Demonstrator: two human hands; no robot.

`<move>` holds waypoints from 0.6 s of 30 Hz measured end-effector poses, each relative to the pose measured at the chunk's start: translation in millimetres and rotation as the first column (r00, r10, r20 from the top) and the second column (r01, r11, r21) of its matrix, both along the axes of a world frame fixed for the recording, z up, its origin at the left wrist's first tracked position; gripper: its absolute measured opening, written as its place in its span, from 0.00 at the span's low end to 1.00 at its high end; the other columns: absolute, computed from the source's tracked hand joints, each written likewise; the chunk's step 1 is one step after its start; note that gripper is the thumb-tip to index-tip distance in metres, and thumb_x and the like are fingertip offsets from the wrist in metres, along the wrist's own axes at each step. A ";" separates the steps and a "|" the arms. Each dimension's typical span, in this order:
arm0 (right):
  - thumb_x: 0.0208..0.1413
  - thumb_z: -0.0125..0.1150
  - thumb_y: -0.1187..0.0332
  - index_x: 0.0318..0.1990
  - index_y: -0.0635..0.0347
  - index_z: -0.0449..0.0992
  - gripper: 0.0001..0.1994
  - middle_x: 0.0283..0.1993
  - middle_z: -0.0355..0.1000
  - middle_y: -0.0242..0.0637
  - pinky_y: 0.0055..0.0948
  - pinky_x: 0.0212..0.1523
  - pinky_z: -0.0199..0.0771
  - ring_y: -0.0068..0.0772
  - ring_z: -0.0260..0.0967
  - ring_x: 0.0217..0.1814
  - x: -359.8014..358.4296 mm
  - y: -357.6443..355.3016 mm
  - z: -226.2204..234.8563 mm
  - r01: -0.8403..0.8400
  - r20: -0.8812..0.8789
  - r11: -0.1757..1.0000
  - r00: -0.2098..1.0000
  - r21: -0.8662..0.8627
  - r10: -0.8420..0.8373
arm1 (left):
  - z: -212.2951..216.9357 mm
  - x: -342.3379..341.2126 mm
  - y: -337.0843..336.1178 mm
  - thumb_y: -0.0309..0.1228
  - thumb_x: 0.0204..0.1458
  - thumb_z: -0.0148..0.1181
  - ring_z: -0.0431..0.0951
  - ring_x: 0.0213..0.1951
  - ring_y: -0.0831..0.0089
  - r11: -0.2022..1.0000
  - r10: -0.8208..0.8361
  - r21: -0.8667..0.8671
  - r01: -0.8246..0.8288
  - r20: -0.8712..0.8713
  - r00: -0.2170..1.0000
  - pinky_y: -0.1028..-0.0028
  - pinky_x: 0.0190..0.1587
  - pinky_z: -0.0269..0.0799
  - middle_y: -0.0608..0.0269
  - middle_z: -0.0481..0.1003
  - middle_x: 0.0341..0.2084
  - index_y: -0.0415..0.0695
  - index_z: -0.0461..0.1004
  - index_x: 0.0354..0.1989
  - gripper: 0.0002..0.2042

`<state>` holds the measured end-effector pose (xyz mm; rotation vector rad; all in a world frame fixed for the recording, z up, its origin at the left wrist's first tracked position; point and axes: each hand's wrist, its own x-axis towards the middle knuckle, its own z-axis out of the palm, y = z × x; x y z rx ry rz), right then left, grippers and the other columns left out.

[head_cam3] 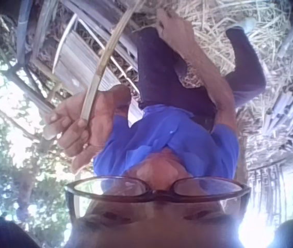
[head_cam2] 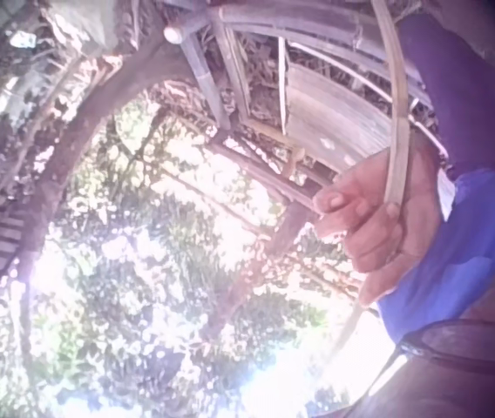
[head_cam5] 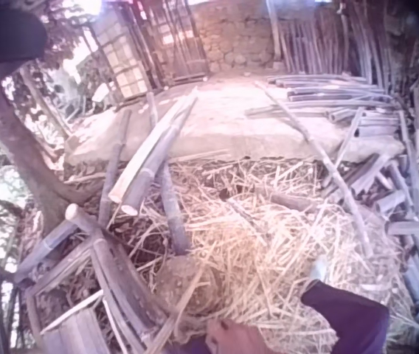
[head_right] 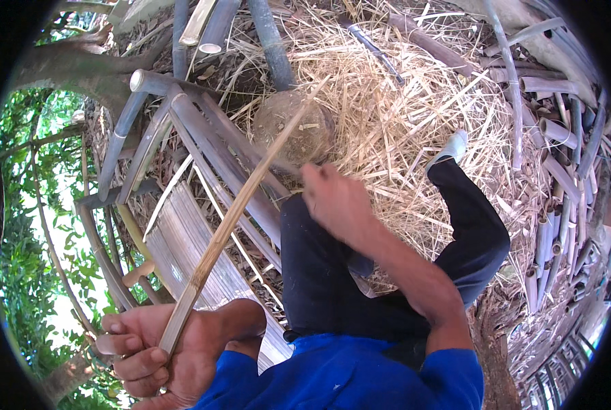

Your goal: The person shaves a thin bamboo strip using a knife while sitting in an outdoor area surrounded by bamboo poles and shavings.

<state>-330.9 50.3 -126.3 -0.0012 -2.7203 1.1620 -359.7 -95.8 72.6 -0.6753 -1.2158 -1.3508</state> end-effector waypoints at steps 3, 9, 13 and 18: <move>0.58 0.60 0.69 0.48 0.56 0.69 0.12 0.34 0.73 0.48 0.46 0.25 0.78 0.52 0.75 0.25 -28.9 26.3 -60.1 0.053 0.107 0.997 0.992 0.060 -0.059 | -4.6 -7.1 6.0 0.50 0.70 0.37 0.60 0.29 0.76 0.998 0.038 0.051 -0.038 0.009 0.999 0.73 0.38 0.56 0.77 0.52 0.11 0.58 0.53 0.15 0.26; 0.62 0.51 0.68 0.50 0.59 0.70 0.11 0.32 0.75 0.54 0.48 0.30 0.76 0.53 0.76 0.30 -55.2 77.8 -153.2 0.181 0.464 0.977 0.860 0.115 -0.214 | 0.0 -10.8 -5.9 0.49 0.69 0.41 0.59 0.28 0.76 0.999 0.036 0.030 -0.037 0.034 0.999 0.73 0.38 0.55 0.78 0.52 0.11 0.58 0.52 0.15 0.25; 0.64 0.49 0.68 0.55 0.60 0.69 0.14 0.30 0.76 0.54 0.52 0.32 0.76 0.56 0.76 0.31 3.8 94.6 -163.9 0.178 0.587 0.963 0.765 0.202 -0.264 | -4.8 -9.3 -12.5 0.49 0.69 0.37 0.58 0.29 0.77 0.997 0.080 0.001 -0.080 0.074 0.994 0.73 0.40 0.58 0.79 0.53 0.12 0.57 0.54 0.15 0.26; 0.61 0.56 0.66 0.47 0.61 0.69 0.11 0.29 0.75 0.53 0.51 0.29 0.76 0.57 0.75 0.28 5.8 39.0 -34.0 0.074 0.336 0.995 0.938 0.062 -0.090 | -0.2 2.7 -26.7 0.46 0.68 0.40 0.61 0.31 0.75 0.991 -0.046 -0.129 0.049 0.019 0.999 0.73 0.43 0.58 0.78 0.53 0.13 0.55 0.55 0.15 0.25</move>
